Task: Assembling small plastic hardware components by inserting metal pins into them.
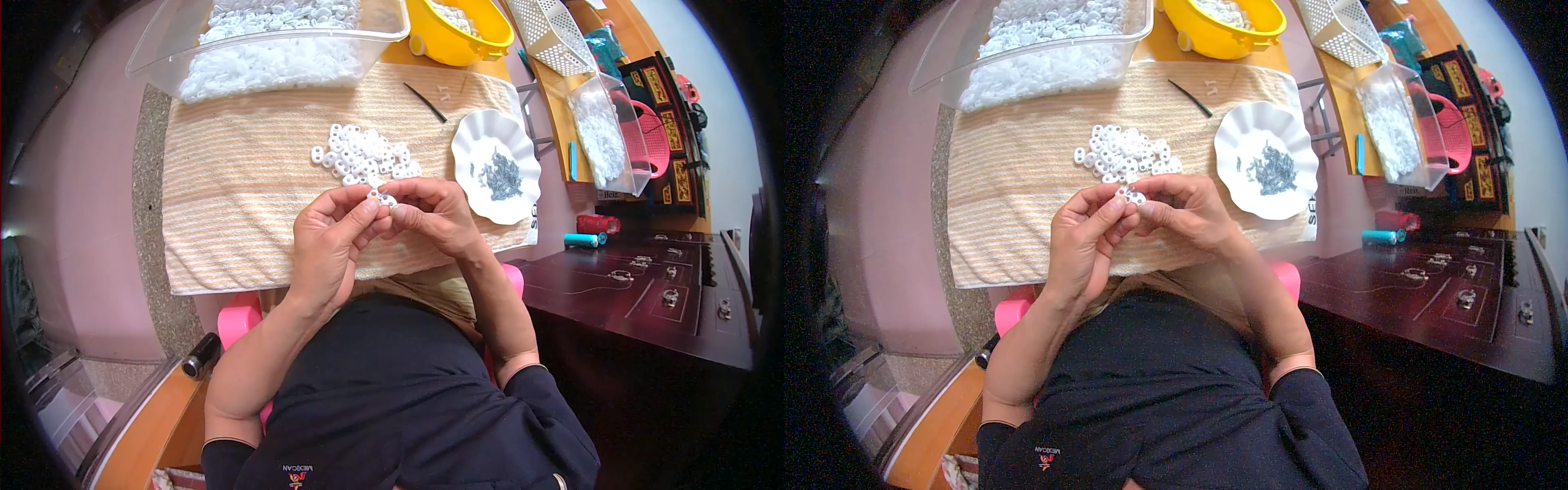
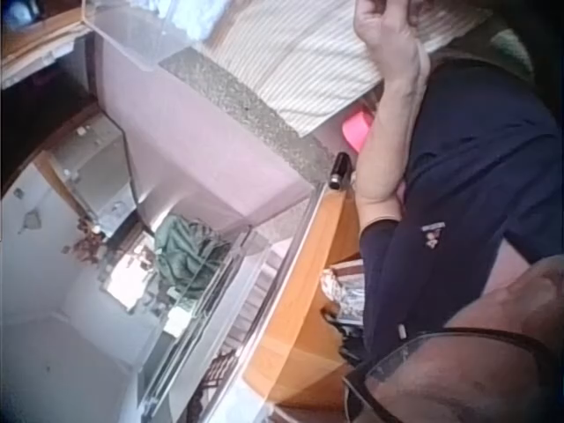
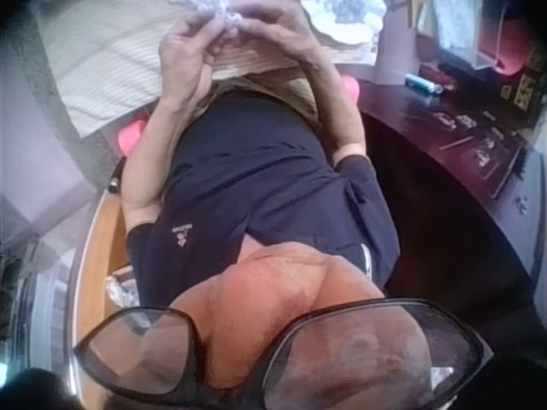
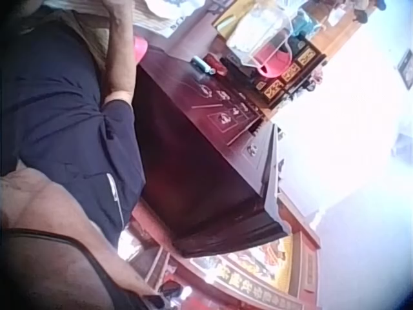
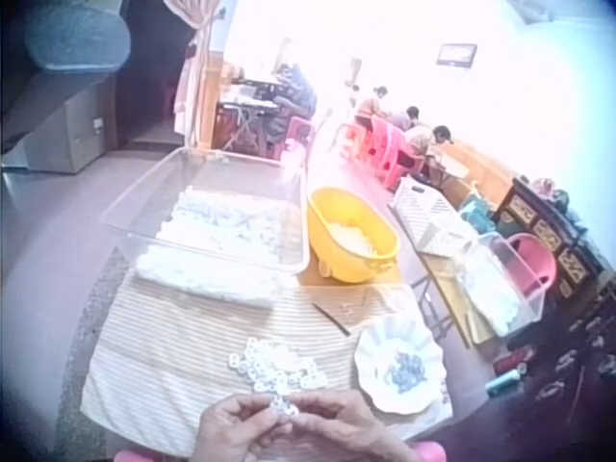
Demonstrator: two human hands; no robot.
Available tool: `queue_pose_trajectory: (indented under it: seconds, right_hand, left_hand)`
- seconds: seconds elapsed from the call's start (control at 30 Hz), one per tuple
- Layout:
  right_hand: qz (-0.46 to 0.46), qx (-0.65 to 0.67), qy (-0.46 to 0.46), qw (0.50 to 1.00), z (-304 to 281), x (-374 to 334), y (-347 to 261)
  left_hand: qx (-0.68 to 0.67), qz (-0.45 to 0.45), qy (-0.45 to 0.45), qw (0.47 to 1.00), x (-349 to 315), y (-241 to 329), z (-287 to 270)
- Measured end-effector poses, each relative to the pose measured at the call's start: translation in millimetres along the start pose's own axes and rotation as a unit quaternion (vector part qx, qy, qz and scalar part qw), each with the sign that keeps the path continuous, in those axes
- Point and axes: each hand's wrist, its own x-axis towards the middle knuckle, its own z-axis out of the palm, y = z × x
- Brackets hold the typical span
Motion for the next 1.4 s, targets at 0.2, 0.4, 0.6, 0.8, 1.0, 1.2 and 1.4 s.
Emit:
queue_pose_trajectory:
  seconds: [0.2,0.4,0.6,0.8,1.0,1.2,1.4]
  right_hand:
    - [-0.016,-0.070,0.017,0.997,-1.1,0.8,5.9]
    - [-0.029,-0.023,0.034,0.999,3.0,0.9,6.0]
    - [-0.033,0.043,0.054,0.997,3.7,1.8,3.7]
    - [-0.020,0.023,0.059,0.998,1.3,1.4,5.8]
    - [-0.024,0.008,0.048,0.999,0.3,0.1,3.9]
    - [-0.034,0.050,0.046,0.997,-0.6,1.8,5.9]
    - [-0.024,0.021,0.049,0.998,-3.5,0.8,6.1]
  left_hand:
    - [-0.008,-0.006,-0.002,1.000,-0.3,1.2,1.1]
    - [-0.004,-0.006,-0.008,1.000,0.4,-1.3,-2.2]
    - [0.001,0.002,-0.003,1.000,0.5,-2.3,-1.6]
    - [0.018,-0.007,0.005,1.000,0.1,-0.1,0.5]
    - [0.030,-0.003,0.013,0.999,1.0,-0.6,0.9]
    - [0.051,-0.007,0.017,0.999,1.5,0.1,1.9]
    - [0.056,-0.009,0.016,0.998,1.9,-0.5,0.4]
